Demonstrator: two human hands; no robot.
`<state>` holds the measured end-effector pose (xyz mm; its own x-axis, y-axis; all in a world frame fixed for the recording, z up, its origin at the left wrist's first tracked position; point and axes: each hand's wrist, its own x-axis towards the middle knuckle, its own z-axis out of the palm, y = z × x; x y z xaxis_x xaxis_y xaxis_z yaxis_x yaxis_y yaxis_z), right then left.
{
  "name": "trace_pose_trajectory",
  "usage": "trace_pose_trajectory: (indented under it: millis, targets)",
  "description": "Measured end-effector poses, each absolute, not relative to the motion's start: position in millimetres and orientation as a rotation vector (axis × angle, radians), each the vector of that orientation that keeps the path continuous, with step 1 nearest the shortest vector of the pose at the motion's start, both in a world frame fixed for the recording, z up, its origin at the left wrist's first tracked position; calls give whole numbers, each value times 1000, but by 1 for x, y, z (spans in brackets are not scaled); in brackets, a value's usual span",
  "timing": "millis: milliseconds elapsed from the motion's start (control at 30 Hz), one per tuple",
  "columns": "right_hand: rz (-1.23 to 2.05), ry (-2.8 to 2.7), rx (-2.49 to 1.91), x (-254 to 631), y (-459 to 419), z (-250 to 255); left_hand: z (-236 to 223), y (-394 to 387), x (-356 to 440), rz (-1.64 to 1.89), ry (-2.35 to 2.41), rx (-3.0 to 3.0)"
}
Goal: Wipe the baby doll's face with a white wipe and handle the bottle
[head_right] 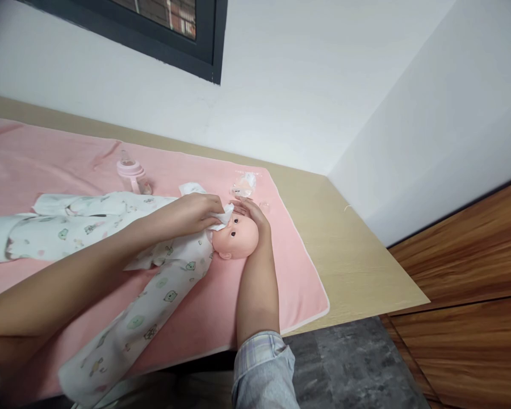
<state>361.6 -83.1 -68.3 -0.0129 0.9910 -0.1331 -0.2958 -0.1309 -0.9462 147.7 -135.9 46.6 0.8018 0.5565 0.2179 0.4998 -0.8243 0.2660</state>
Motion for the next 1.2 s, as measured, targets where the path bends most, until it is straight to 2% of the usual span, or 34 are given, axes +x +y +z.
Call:
trace_pose_trajectory:
  millis: [200, 733, 1200]
  targets:
    - [1417, -925, -1084, 362, -86, -65, 50, -144, 153, 330, 888, 2819]
    - [1396, -983, -1072, 363, -76, -72, 36, -131, 150, 536, 818, 2824]
    - [1387, -933, -957, 388, -74, -70, 41, -86, 111, 819, 1038, 2583]
